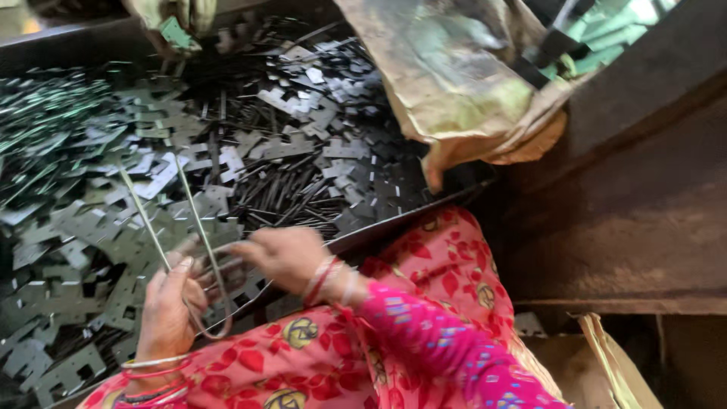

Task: The person inserts metal rods into small metal plates and places the assembled units into a sack. The person repeatedly picks up plates and rods from a large pile, aligns them, and transfers the finished assemblies to a nearby bag.

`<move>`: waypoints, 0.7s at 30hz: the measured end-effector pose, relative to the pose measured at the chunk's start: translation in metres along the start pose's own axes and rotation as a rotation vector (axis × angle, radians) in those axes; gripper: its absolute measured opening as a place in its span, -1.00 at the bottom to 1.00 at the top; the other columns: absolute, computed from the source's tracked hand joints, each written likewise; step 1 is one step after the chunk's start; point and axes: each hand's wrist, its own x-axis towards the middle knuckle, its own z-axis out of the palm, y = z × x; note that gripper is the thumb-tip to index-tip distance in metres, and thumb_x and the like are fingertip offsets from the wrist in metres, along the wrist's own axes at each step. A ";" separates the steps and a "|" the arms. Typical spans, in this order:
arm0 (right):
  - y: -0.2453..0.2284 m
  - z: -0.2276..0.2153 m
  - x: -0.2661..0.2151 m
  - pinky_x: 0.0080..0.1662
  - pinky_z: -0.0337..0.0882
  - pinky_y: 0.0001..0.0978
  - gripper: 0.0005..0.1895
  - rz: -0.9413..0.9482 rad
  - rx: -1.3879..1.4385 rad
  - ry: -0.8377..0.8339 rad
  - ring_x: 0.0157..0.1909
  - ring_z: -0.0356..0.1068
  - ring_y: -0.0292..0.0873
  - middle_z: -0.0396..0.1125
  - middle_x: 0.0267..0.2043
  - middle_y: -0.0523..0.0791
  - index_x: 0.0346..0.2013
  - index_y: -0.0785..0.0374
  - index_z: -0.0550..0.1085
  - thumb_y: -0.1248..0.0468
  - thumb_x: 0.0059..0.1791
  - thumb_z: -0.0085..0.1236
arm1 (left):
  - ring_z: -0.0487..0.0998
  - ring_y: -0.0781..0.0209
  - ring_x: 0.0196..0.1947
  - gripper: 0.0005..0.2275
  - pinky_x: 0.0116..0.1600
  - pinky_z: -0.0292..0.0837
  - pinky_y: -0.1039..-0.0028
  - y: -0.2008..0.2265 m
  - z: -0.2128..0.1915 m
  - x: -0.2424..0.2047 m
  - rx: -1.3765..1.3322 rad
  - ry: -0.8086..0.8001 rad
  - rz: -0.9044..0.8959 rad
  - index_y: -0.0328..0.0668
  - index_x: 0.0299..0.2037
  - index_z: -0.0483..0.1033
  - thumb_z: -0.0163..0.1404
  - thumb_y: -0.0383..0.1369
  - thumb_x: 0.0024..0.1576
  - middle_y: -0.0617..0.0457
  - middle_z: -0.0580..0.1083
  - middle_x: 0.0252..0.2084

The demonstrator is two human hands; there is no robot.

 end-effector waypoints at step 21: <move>0.138 -0.084 -0.043 -0.29 0.28 -0.10 -0.73 -0.248 -0.204 0.556 -0.36 0.29 0.04 0.20 -0.45 -0.04 -0.47 0.22 0.34 0.22 0.07 0.12 | 0.63 -0.02 -0.22 -0.56 -0.27 0.57 0.18 -0.040 0.281 0.193 2.038 -0.468 0.863 0.17 0.30 0.34 -0.06 -0.37 0.17 -0.03 0.52 -0.14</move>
